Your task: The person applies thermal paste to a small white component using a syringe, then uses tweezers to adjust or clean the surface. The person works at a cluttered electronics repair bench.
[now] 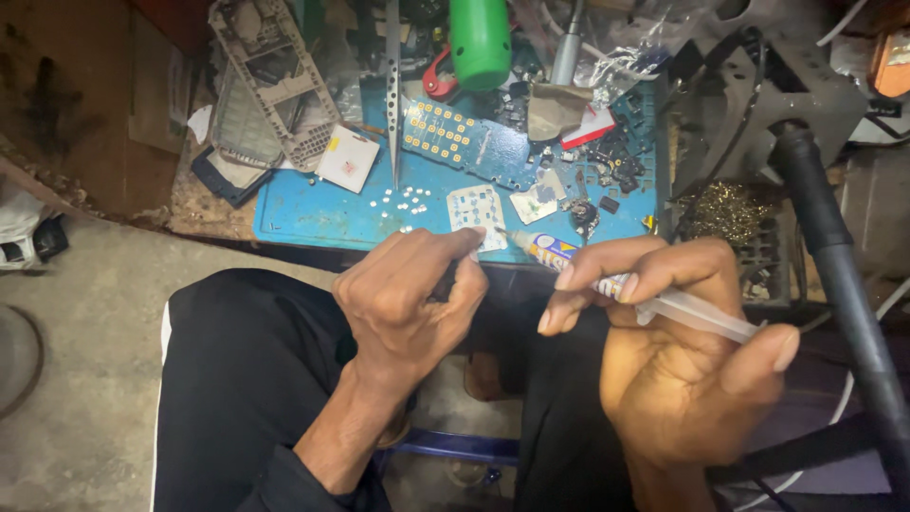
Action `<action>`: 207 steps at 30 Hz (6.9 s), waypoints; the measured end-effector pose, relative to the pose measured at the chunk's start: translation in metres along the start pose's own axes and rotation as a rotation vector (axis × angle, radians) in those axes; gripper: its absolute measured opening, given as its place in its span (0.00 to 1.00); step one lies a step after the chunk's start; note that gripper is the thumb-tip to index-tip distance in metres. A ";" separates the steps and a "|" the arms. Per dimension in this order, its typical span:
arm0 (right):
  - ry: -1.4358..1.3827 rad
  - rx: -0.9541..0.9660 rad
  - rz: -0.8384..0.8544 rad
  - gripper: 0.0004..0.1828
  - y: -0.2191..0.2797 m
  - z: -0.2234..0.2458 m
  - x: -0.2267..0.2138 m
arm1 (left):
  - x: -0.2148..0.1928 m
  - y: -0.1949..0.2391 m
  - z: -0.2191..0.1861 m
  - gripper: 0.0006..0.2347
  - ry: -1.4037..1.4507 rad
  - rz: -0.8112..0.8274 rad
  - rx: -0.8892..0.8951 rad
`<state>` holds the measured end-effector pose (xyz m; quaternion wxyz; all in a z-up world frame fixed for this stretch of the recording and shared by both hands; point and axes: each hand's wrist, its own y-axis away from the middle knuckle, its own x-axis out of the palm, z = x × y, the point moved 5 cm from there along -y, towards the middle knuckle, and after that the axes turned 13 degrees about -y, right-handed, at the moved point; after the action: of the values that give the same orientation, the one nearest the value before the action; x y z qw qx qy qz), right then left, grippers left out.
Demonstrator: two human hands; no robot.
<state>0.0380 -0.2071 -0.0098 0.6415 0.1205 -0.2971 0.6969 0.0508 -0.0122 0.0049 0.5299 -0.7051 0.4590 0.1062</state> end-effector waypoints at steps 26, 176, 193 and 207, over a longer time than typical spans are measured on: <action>0.181 -0.086 0.124 0.31 0.003 0.021 0.021 | 0.001 -0.001 -0.021 0.05 -0.073 0.051 -0.240; 0.364 0.007 0.007 0.42 0.000 0.020 0.043 | 0.018 0.033 0.013 0.06 0.497 0.068 -0.648; 0.310 -0.116 -0.031 0.45 0.008 0.012 0.020 | 0.038 0.048 0.017 0.07 0.693 0.020 -0.689; 0.261 -0.110 -0.137 0.44 0.013 0.004 0.007 | 0.040 0.051 0.017 0.07 0.719 0.026 -0.684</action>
<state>0.0237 -0.2038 -0.0068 0.7264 0.0136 -0.2399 0.6439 0.0403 -0.0198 -0.0604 0.0750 -0.8249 0.5603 0.0077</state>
